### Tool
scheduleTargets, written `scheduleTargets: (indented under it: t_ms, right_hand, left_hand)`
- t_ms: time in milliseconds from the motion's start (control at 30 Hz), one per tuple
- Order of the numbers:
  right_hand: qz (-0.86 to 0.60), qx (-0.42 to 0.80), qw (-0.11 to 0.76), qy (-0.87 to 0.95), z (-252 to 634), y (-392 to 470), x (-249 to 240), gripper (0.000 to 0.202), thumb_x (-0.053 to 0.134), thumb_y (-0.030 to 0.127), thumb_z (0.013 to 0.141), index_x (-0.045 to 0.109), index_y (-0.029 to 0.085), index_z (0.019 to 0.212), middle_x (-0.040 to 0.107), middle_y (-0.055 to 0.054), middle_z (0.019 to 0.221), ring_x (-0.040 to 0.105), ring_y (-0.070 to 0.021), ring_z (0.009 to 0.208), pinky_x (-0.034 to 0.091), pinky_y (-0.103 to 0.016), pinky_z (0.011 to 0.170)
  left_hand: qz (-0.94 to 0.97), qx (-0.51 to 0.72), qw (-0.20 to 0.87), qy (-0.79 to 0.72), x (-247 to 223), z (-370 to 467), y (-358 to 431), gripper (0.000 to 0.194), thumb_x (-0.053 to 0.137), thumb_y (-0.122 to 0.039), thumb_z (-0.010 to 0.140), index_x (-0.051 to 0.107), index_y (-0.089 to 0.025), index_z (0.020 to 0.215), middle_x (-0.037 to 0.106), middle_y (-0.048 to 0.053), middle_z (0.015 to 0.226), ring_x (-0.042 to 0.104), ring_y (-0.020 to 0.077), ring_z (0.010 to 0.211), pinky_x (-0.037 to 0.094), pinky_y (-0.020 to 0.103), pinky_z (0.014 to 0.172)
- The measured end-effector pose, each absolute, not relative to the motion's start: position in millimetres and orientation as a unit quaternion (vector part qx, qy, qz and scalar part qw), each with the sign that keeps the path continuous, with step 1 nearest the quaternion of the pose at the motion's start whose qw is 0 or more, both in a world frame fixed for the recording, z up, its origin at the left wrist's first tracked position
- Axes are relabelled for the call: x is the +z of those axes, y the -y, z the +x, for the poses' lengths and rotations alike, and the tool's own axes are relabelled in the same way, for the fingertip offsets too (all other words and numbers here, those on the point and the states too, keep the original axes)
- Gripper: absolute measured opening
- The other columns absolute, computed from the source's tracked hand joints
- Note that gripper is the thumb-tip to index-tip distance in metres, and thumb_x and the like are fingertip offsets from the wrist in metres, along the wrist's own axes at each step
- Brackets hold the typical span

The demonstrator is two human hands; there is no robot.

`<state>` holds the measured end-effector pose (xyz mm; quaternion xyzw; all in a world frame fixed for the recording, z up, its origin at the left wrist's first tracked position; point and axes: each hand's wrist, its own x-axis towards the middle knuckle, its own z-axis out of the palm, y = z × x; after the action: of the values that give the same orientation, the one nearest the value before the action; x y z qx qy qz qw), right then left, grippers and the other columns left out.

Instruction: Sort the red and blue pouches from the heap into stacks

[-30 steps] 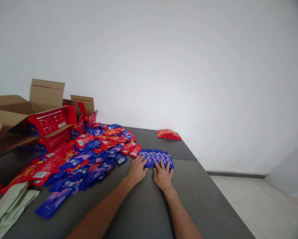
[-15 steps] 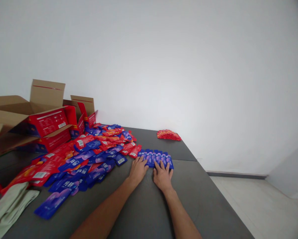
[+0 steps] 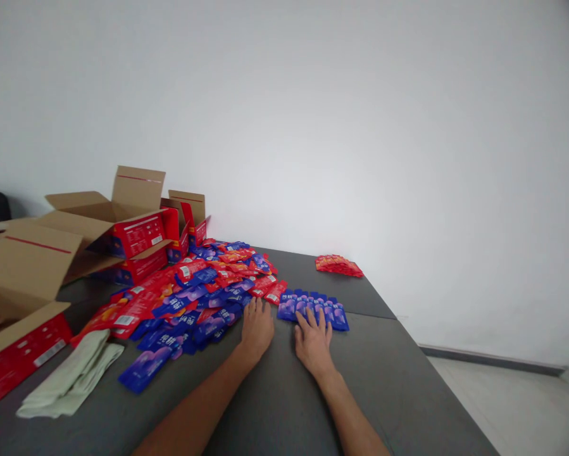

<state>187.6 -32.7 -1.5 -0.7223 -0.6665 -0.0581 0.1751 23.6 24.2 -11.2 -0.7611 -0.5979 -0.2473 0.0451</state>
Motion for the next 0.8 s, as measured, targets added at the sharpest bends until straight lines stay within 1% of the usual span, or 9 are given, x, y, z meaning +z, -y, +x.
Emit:
scheduleTargets:
  t_ms: [100, 200, 267, 333, 433, 500, 633, 733, 800]
  right_hand:
    - [-0.688, -0.053, 0.190, 0.698, 166, 37, 1, 0.047, 0.038, 0.029, 0.094, 0.049, 0.035, 0.139, 0.033, 0.002, 0.155, 0.007, -0.0292, 0.147, 0.014, -0.053, 0.114]
    - [-0.662, -0.038, 0.201, 0.721, 148, 40, 4, 0.044, 0.039, 0.027, 0.093, 0.054, 0.034, 0.135, 0.039, 0.001, 0.152, 0.013, -0.0295, 0.146, 0.015, -0.052, 0.114]
    - [-0.648, -0.026, 0.203, 0.734, 138, 42, 7, 0.044, 0.041, 0.026, 0.092, 0.056, 0.033, 0.132, 0.043, -0.001, 0.149, 0.017, -0.0300, 0.145, 0.016, -0.051, 0.113]
    - [-0.637, -0.016, 0.203, 0.743, 131, 44, 10, 0.043, 0.042, 0.025, 0.091, 0.057, 0.033, 0.131, 0.045, -0.002, 0.147, 0.021, -0.0299, 0.143, 0.018, -0.050, 0.113]
    - [-0.629, -0.002, 0.206, 0.750, 124, 44, 11, 0.042, 0.043, 0.025, 0.091, 0.058, 0.034, 0.129, 0.048, -0.002, 0.145, 0.026, -0.0289, 0.141, 0.022, -0.048, 0.112]
    - [-0.628, 0.007, 0.212, 0.749, 121, 42, 9, 0.042, 0.043, 0.025, 0.091, 0.059, 0.033, 0.129, 0.049, -0.001, 0.144, 0.029, -0.0282, 0.140, 0.024, -0.046, 0.112]
    - [-0.629, 0.031, 0.238, 0.739, 118, 36, 0, 0.040, 0.041, 0.024, 0.092, 0.062, 0.028, 0.126, 0.052, -0.003, 0.142, 0.035, -0.0258, 0.137, 0.027, -0.042, 0.113]
    - [-0.627, 0.056, 0.273, 0.727, 118, 34, -7, 0.040, 0.038, 0.024, 0.093, 0.065, 0.023, 0.122, 0.058, -0.004, 0.135, 0.042, -0.0236, 0.132, 0.031, -0.038, 0.111]
    - [-0.617, 0.068, 0.297, 0.725, 120, 34, -9, 0.040, 0.038, 0.024, 0.093, 0.067, 0.021, 0.121, 0.061, -0.004, 0.132, 0.044, -0.0234, 0.129, 0.031, -0.037, 0.111]
  left_hand:
    - [-0.737, -0.235, 0.075, 0.629, -7, 3, -16, 0.044, 0.049, -0.016, 0.083, 0.058, -0.012, 0.126, 0.050, 0.020, 0.138, 0.036, 0.0341, 0.135, 0.023, 0.051, 0.111]
    - [-0.705, -0.224, 0.094, 0.666, -4, -13, -8, 0.050, 0.056, -0.016, 0.077, 0.056, -0.012, 0.127, 0.050, 0.020, 0.138, 0.035, 0.0360, 0.134, 0.023, 0.053, 0.110]
    - [-0.682, -0.218, 0.101, 0.691, -3, -23, -5, 0.055, 0.061, -0.019, 0.074, 0.054, -0.012, 0.128, 0.051, 0.020, 0.136, 0.038, 0.0368, 0.130, 0.027, 0.053, 0.106]
    - [-0.661, -0.209, 0.097, 0.714, -3, -31, -4, 0.052, 0.063, -0.019, 0.074, 0.055, -0.013, 0.125, 0.055, 0.020, 0.129, 0.045, 0.0355, 0.123, 0.033, 0.050, 0.101]
    - [-0.655, -0.197, 0.079, 0.725, -1, -41, -5, 0.042, 0.061, -0.017, 0.077, 0.057, -0.015, 0.119, 0.061, 0.017, 0.115, 0.052, 0.0312, 0.111, 0.037, 0.045, 0.094]
    - [-0.671, -0.193, 0.065, 0.713, 0, -43, -6, 0.039, 0.060, -0.015, 0.077, 0.059, -0.016, 0.116, 0.064, 0.014, 0.111, 0.054, 0.0295, 0.109, 0.038, 0.042, 0.093]
    - [-0.704, -0.187, 0.036, 0.685, 4, -35, -5, 0.031, 0.051, -0.011, 0.082, 0.064, -0.014, 0.110, 0.068, 0.014, 0.104, 0.059, 0.0288, 0.103, 0.040, 0.041, 0.090]
    - [-0.715, -0.196, 0.014, 0.671, 10, -25, -2, 0.031, 0.043, -0.010, 0.087, 0.067, -0.013, 0.106, 0.070, 0.015, 0.099, 0.062, 0.0285, 0.100, 0.042, 0.041, 0.088]
    - [-0.717, -0.209, 0.000, 0.665, 16, -21, -1, 0.033, 0.042, -0.010, 0.088, 0.068, -0.015, 0.108, 0.071, 0.014, 0.099, 0.063, 0.0276, 0.099, 0.042, 0.040, 0.089]
